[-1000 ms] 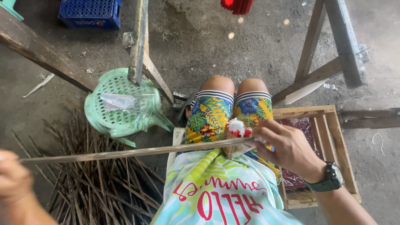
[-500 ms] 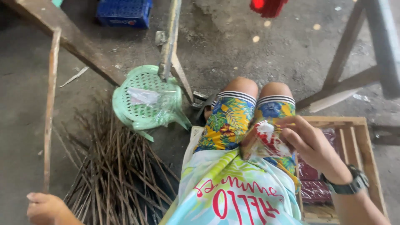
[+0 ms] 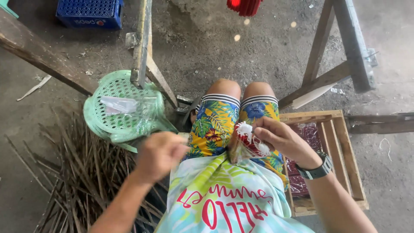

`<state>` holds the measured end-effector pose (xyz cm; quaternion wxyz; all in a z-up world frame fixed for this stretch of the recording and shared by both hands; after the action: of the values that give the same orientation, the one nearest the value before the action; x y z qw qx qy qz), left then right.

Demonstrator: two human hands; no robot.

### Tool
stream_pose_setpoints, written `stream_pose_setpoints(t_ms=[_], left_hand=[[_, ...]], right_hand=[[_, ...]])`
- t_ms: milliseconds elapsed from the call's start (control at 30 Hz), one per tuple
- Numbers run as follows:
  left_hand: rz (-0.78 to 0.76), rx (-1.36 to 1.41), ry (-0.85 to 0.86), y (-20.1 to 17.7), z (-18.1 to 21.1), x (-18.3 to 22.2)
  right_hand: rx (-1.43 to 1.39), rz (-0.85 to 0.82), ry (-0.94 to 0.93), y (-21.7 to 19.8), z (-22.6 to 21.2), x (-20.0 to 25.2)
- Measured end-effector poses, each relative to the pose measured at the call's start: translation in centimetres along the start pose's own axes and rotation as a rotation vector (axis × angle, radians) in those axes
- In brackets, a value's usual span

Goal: Bundling groups of red incense sticks with plastic bands and organizing them into a wooden crate.

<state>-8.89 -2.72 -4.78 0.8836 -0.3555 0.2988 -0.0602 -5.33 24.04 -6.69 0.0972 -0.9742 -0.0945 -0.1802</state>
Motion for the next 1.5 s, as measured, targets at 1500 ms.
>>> stream_pose_setpoints(t_ms=[1500], left_hand=[[-0.139, 0.967, 0.099, 6.4, 7.2, -5.7]], right_hand=[[-0.178, -0.210, -0.521, 6.5, 3.8, -3.1]])
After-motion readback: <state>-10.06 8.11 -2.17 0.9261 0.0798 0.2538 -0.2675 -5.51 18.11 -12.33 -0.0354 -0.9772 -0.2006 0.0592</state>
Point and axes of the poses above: each hand's wrist, its own x-axis away from the middle knuckle, its own y-axis out of the palm, z = x × y, the point moved 9 cm from there along -x, towards the middle knuckle, and after that the axes turned 6 degrees about y, right-handed, at the moved point
